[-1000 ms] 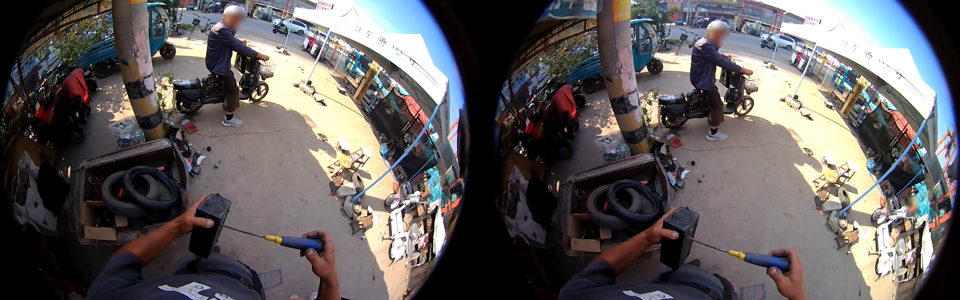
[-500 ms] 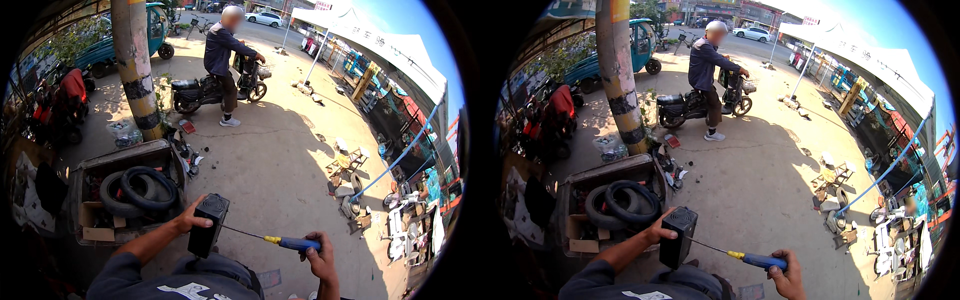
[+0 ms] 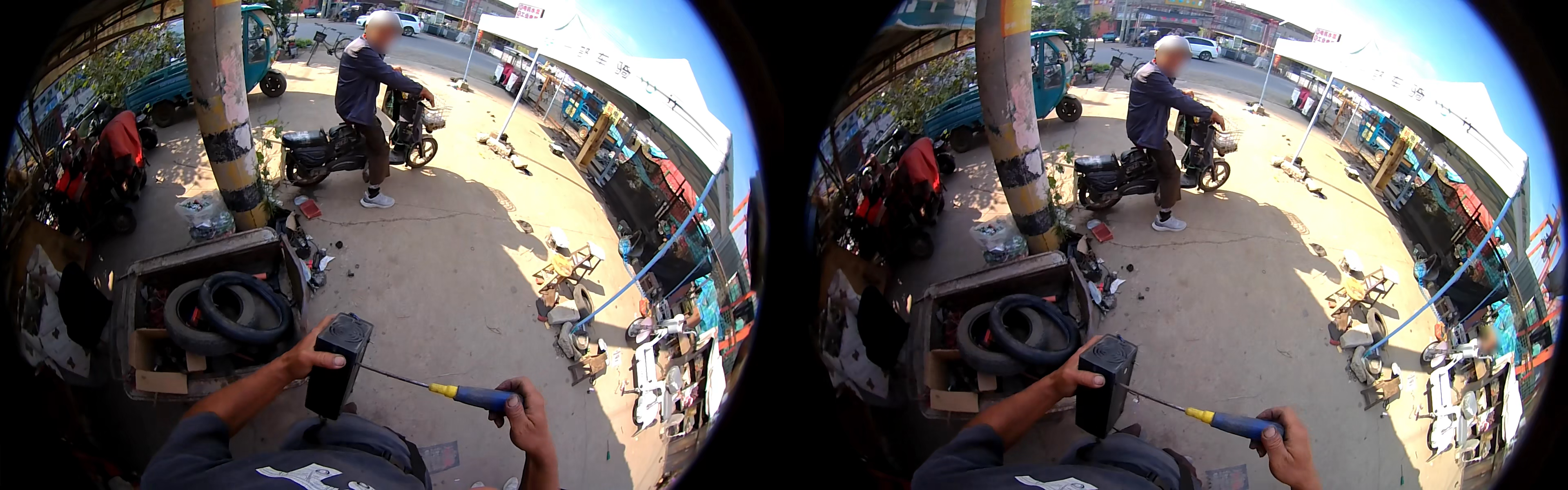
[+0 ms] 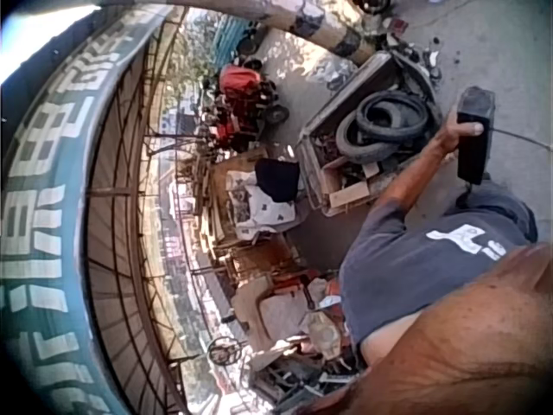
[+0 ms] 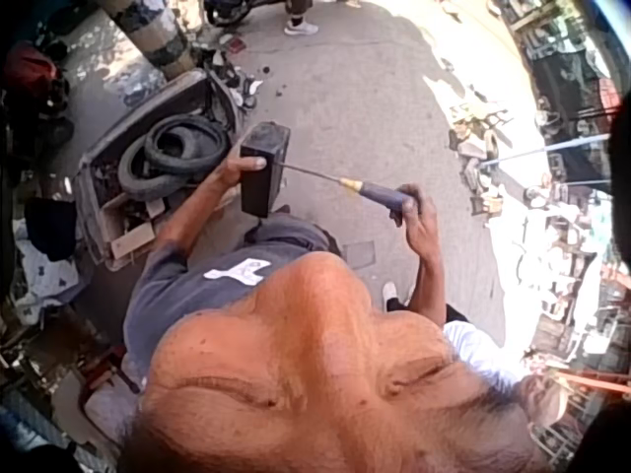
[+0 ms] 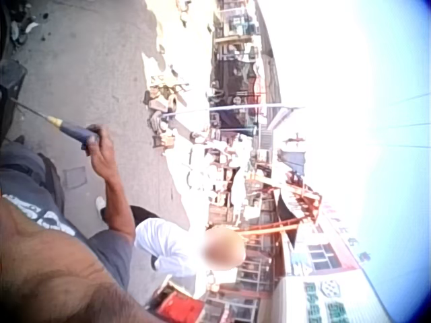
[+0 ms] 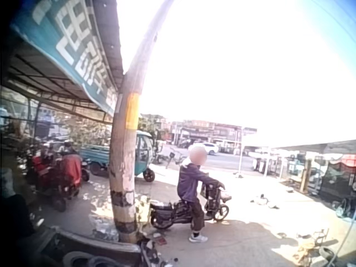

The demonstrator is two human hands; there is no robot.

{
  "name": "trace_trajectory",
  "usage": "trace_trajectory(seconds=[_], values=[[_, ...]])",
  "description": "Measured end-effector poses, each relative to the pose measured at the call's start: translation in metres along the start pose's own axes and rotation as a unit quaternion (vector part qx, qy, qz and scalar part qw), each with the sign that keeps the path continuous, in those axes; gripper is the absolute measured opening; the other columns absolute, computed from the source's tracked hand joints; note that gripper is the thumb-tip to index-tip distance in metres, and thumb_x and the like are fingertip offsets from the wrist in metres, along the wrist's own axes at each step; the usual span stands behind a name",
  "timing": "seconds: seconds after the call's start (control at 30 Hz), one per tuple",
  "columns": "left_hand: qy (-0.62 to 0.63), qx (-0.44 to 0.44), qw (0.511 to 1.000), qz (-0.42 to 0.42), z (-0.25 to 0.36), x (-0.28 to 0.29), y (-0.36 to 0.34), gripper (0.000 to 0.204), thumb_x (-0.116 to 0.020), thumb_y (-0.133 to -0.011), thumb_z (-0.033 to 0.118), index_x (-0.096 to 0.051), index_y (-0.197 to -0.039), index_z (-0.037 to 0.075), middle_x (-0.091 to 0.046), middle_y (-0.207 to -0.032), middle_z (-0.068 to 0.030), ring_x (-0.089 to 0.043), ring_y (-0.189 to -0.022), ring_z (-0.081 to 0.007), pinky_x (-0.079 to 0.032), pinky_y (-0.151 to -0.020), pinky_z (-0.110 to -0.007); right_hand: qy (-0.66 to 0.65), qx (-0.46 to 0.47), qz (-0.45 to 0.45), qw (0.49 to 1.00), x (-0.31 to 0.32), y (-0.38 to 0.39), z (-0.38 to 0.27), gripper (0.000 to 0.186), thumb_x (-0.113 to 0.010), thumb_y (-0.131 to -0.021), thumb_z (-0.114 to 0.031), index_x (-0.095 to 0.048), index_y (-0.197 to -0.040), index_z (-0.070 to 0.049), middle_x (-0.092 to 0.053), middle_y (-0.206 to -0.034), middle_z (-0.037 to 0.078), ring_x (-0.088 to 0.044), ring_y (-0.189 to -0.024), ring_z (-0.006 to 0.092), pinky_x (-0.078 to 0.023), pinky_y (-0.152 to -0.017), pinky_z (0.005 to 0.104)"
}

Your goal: The person uses a screwdriver to open a black rectangular electronic device, removes the cover, and inspects the internal circuit board and components. The person holds the device and rotates it to view different sides while seated on the ground.

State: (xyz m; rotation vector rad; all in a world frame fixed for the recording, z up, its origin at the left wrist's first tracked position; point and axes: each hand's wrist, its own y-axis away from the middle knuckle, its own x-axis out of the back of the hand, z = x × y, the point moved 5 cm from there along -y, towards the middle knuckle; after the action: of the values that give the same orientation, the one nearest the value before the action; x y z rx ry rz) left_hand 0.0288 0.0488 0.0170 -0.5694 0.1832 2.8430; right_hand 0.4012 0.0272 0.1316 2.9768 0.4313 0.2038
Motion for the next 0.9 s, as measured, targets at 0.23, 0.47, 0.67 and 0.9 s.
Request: trace_trajectory(seconds=[0.23, 0.47, 0.67, 0.9], values=[[-0.007, 0.011, 1.000, -0.008, -0.001, -0.001, 0.001, 0.087, -0.083, -0.067, 0.022, -0.039, -0.140, 0.004, -0.058, -0.115, -0.0080, -0.054, -0.110, -0.0193, -0.038, -0.100, -0.033, 0.108, 0.276, 0.014, 0.955, -0.011, -0.003, -0.014, 0.030, -0.071, -0.094, -0.023, -0.055, -0.102, 0.002, -0.063, -0.098, 0.017, -0.059, -0.072, 0.0153, -0.050, -0.060, 0.0269], [0.005, 0.017, 1.000, -0.009, -0.005, 0.003, 0.001, 0.090, -0.083, -0.067, 0.022, -0.038, -0.141, 0.003, -0.059, -0.115, -0.0079, -0.054, -0.109, -0.0192, -0.039, -0.100, -0.033, -0.040, 0.000, -0.008, 0.999, -0.002, 0.000, 0.008, 0.035, -0.079, -0.085, -0.020, -0.056, -0.105, -0.001, -0.062, -0.105, 0.016, -0.060, -0.078, 0.0169, -0.052, -0.066, 0.0285], [-0.006, 0.021, 1.000, -0.004, 0.002, -0.002, 0.001, 0.089, -0.083, -0.067, 0.022, -0.038, -0.141, 0.003, -0.059, -0.115, -0.0071, -0.054, -0.109, -0.0183, -0.038, -0.101, -0.032, 0.114, 0.248, -0.011, 0.962, -0.004, -0.002, -0.001, 0.039, -0.074, -0.091, -0.025, -0.053, -0.108, 0.002, -0.063, -0.104, 0.017, -0.063, -0.075, 0.0178, -0.053, -0.063, 0.0291], [-0.008, -0.002, 1.000, -0.002, 0.006, -0.001, 0.002, 0.087, -0.083, -0.068, 0.025, -0.041, -0.140, 0.003, -0.058, -0.116, -0.0064, -0.054, -0.110, -0.0178, -0.038, -0.101, -0.032, -0.041, -0.041, -0.040, 0.998, 0.008, -0.002, 0.018, 0.038, -0.077, -0.086, -0.015, -0.054, -0.111, 0.002, -0.063, -0.107, 0.017, -0.064, -0.079, 0.0181, -0.054, -0.067, 0.0287]])
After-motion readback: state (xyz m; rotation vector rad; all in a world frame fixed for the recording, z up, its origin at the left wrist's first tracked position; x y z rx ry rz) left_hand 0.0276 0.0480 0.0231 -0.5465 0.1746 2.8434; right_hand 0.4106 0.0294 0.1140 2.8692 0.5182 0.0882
